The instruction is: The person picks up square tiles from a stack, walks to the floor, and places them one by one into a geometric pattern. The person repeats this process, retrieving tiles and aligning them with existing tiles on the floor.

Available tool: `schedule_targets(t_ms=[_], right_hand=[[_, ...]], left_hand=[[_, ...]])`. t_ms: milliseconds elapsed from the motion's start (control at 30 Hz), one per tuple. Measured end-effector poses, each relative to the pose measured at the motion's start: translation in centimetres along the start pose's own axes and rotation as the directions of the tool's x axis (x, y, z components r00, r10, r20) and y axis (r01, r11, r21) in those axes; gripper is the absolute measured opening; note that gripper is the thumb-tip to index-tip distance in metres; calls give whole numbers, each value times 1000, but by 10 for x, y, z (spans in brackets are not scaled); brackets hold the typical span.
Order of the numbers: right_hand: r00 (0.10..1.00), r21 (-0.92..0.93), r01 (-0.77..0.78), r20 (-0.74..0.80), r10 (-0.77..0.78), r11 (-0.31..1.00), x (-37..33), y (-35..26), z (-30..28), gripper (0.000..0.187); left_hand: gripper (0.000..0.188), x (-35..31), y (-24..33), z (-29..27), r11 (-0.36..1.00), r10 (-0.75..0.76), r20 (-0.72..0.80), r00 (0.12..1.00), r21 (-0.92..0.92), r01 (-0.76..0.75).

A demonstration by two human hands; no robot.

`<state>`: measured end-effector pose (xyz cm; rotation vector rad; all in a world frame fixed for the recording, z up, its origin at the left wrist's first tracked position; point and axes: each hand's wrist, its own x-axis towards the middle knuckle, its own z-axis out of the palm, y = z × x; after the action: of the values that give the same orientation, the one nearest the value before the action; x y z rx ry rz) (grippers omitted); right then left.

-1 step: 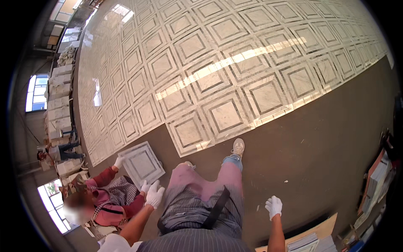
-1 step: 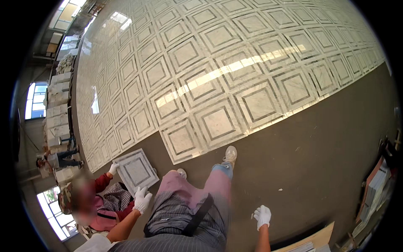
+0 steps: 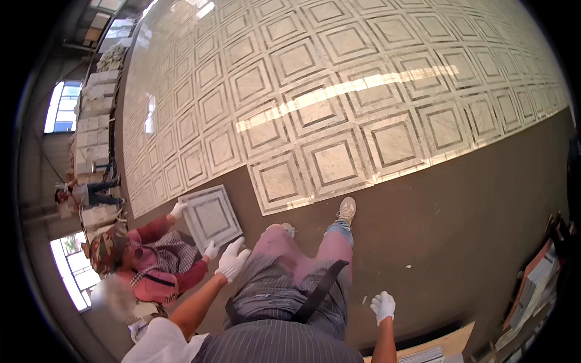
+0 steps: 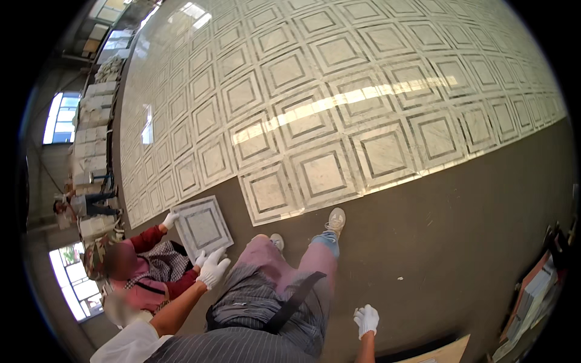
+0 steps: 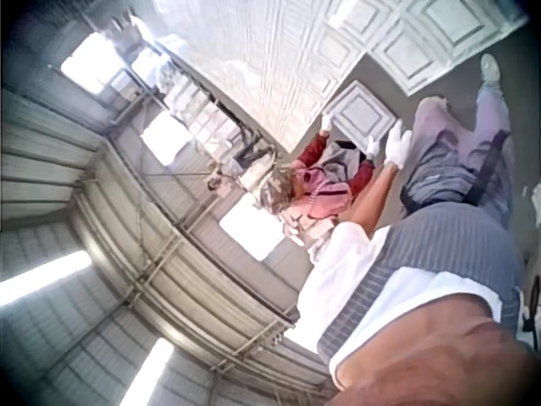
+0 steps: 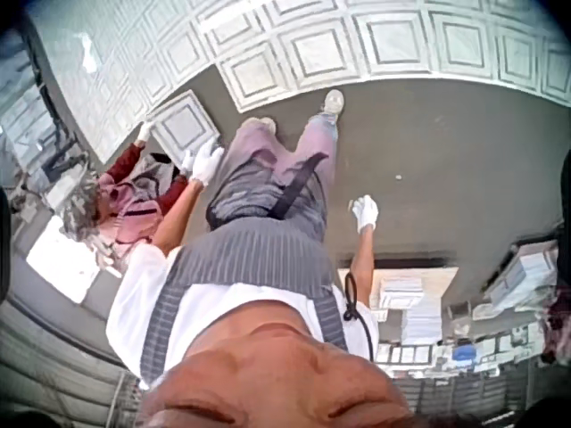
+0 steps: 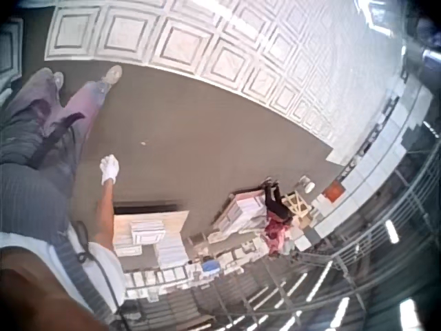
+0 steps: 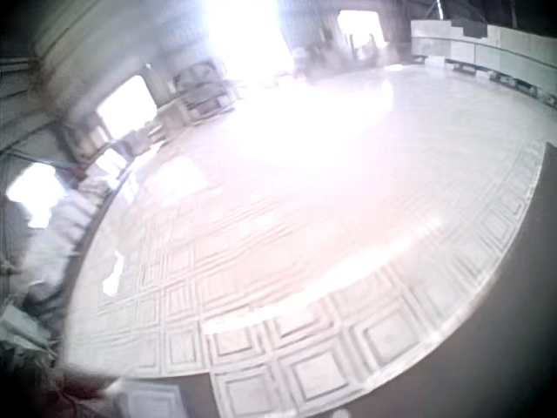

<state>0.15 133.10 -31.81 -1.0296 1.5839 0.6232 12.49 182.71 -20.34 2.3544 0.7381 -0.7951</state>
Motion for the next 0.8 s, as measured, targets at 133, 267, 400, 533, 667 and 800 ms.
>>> schedule_targets(t_ms=[133,267,400,533,667,800], right_hand=[[948,-12,-79,310,79,997,-20,49,-18,13],[924,-10,-8,382,11,1000,-29,37,3,12],[953,-23,246,188,-238,969,-76,-5,14,21],[922,48,322,213,-324,946,-87,9,-9,28],[930,105,282,215,-299,954,-79,64,-49,22],[930,142,231,258,-261,963,-57,124,-83,23]], left_hand=[[53,-15,84,-9,981,91,75,993,-178,-77],[53,-46,72,1,962,213,60,975,-185,-199],[60,-59,1,14,988,134,140,981,-100,-121],[59,-69,-77,27,991,61,60,996,-127,-53],[60,-50,-197,73,974,-34,219,975,-209,81],[54,-32,-249,103,900,263,320,910,258,-351]])
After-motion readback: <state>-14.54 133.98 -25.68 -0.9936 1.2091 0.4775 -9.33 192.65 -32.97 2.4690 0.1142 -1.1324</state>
